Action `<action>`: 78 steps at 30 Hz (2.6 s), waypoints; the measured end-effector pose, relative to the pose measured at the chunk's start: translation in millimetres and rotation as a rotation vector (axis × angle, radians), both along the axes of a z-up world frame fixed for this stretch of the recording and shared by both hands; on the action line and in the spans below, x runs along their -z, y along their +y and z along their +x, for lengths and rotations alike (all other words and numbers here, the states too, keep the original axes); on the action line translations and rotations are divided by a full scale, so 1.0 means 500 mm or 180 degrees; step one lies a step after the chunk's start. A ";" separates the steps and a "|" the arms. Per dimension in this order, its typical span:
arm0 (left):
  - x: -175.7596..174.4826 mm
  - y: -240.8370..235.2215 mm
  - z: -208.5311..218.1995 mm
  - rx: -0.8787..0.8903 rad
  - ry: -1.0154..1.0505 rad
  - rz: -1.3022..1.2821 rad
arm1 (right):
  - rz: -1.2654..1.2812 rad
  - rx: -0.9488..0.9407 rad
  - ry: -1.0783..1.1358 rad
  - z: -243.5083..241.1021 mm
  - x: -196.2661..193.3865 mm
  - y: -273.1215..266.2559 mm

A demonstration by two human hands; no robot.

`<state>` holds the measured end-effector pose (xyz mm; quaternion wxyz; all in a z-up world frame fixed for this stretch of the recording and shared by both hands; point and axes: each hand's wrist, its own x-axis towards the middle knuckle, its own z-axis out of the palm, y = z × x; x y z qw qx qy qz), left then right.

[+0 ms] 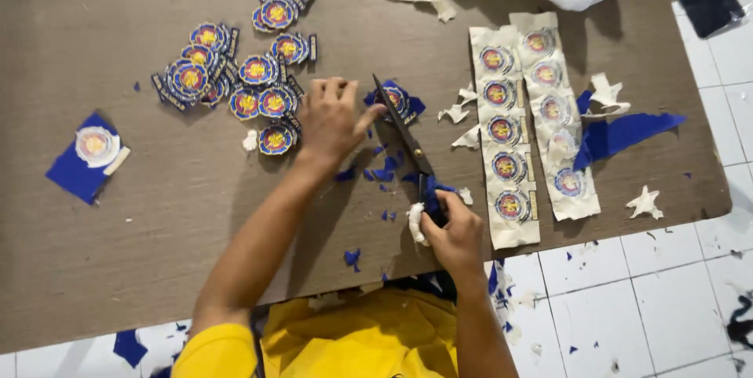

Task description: The person uses a pair of scissors to cut circular patches from a strip of fabric. They hold the fabric with one hand and carefully trim around the design with the other, placing the finished patches on the table.

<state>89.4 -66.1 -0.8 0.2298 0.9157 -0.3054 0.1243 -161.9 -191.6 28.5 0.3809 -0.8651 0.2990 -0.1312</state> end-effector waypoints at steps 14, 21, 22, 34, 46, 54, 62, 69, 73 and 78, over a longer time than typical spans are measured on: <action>-0.051 0.052 -0.046 -0.0139 0.1811 -0.2416 | -0.0142 -0.0570 0.0317 0.052 -0.008 -0.041; 0.001 0.050 -0.121 0.0403 0.3171 -0.2953 | -0.2523 -0.1124 0.0992 0.069 -0.010 -0.014; -0.002 0.054 -0.127 0.0429 0.3259 -0.2970 | -0.2537 -0.1102 0.1083 0.066 -0.020 -0.017; -0.007 0.070 -0.099 0.1062 0.3412 -0.3241 | -0.0033 -0.1327 -0.0372 0.279 -0.005 -0.044; -0.005 0.089 -0.065 0.0839 0.4348 -0.2580 | 0.0047 -0.1680 -0.1631 0.295 -0.019 -0.049; 0.033 0.080 -0.056 0.1051 0.3570 -0.3291 | 0.0752 -0.2569 -0.2212 0.296 -0.028 -0.091; 0.062 0.074 -0.067 0.0563 0.3490 -0.3274 | 0.0013 -0.1900 -0.1090 0.276 -0.010 -0.044; 0.030 0.088 -0.080 0.1404 0.3756 -0.2940 | 0.0092 -0.1589 -0.1284 0.278 0.009 -0.041; 0.015 0.094 -0.084 0.1400 0.4049 -0.3195 | -0.0503 -0.1243 -0.1325 0.280 0.026 -0.034; 0.015 0.095 -0.080 0.1674 0.3681 -0.2755 | 0.0079 -0.1186 -0.1986 0.287 -0.015 -0.063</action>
